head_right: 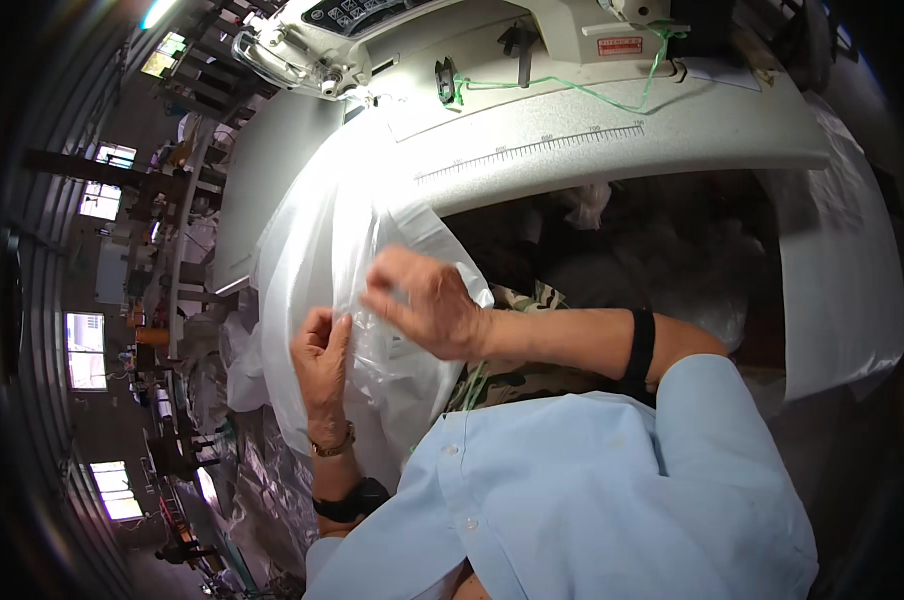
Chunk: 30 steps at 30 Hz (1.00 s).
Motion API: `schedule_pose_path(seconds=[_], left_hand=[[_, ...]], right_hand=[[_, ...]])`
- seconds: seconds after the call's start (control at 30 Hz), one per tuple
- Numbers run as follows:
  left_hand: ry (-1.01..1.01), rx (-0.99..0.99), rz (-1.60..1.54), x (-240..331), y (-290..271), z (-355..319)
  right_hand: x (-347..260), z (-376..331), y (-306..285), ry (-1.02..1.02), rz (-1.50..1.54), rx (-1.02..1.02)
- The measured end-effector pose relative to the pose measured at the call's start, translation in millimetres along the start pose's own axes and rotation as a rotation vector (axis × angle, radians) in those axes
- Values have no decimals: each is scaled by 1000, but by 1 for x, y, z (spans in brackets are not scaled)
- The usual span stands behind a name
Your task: Sewing large white plastic sheets together using an industrial sewing machine.
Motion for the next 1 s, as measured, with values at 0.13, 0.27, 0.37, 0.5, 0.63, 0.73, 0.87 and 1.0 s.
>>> schedule_pose_path(seconds=[0.13, 0.27, 0.37, 0.5, 0.63, 0.73, 0.87, 1.0], left_hand=[[297, 54, 370, 48, 6, -4], [294, 43, 293, 48, 13, -7], [307, 4, 254, 40, 21, -13], [444, -58, 400, 34, 42, -25], [474, -160, 504, 26, 73, -32], [494, -184, 486, 18, 87, -33], [459, -176, 499, 13, 89, -34], [401, -180, 449, 15, 90, -35]], right_hand=[[32, 18, 28, -85, -184, 418], [42, -17, 94, -5, -240, -509], [41, -21, 80, -57, -201, -711], [49, -17, -10, -122, -267, -56], [82, -35, -69, 132, -417, 247], [127, -60, -60, 409, -272, 79], [104, -58, -39, 427, -184, -225], [49, -58, -29, 223, -127, -384]])
Point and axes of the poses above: each hand's wrist, its own z-axis towards the middle knuckle, its own y-axis out of the palm, x = y × z, the point moved 7 cm from there along z, towards the middle knuckle, and after that the axes turned 14 degrees about x, right-handed, at the moved point
